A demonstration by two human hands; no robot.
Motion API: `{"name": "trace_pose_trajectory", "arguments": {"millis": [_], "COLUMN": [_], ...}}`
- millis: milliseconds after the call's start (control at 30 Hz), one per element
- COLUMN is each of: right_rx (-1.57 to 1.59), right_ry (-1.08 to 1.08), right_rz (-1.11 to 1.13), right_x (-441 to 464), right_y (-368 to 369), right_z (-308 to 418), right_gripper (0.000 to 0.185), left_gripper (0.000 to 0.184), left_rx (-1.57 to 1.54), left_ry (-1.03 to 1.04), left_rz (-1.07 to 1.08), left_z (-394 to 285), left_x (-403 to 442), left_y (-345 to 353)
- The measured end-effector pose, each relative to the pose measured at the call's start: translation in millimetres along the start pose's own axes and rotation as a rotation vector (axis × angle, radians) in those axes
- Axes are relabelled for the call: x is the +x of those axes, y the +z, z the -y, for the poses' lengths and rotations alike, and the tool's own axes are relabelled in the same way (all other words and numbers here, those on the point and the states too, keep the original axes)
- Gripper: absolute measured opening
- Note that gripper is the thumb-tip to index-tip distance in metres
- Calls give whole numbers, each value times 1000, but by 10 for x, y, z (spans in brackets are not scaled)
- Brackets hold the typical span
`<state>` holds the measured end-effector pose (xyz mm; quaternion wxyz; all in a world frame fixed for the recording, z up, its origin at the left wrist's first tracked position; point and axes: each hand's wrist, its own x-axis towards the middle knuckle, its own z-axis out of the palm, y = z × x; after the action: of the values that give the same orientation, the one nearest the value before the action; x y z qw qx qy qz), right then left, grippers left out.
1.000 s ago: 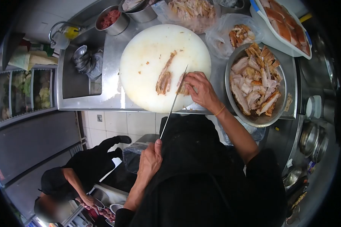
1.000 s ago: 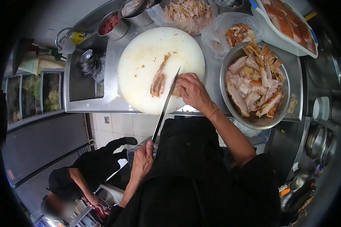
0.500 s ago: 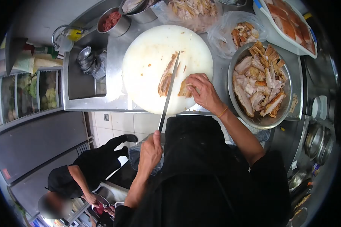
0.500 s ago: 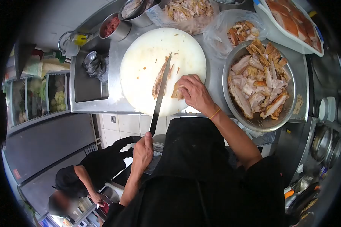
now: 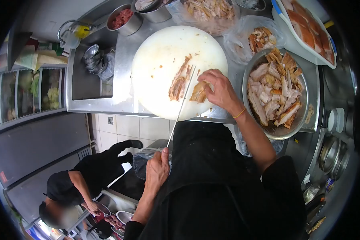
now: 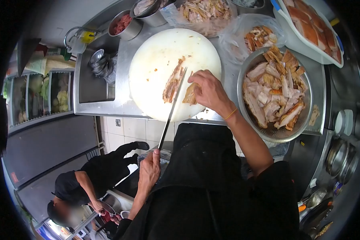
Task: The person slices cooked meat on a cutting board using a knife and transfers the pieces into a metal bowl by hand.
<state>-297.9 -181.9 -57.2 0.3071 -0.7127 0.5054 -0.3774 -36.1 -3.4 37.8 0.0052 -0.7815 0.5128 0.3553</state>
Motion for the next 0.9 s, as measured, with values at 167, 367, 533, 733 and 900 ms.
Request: {"name": "trace_pose_trajectory", "arguments": {"millis": [167,367,533,733,900], "right_rx": [-60,-85,-65,-53,-50], "right_ry": [-115,-147,-148,-120,-142], "right_rz": [-61,-80,-99,-130,-165], "right_x": [-177,-196,-243,-235,-237], "right_y": [193,249,269,282,304], "right_z": [-153,-182,-196,-214,-219], "right_gripper": [16,17,16,12,11], "left_gripper": [61,56,54,57,56], "left_rx": [-17,78,118,17,59], "left_ry": [-8,-46,45,101,37], "left_rz": [88,136,136,44,108], "left_z": [34,-13,-26,-164,-56], "left_x": [-4,-161,-51,265,-152], "left_y": [47,-129,30,114,-34]}}
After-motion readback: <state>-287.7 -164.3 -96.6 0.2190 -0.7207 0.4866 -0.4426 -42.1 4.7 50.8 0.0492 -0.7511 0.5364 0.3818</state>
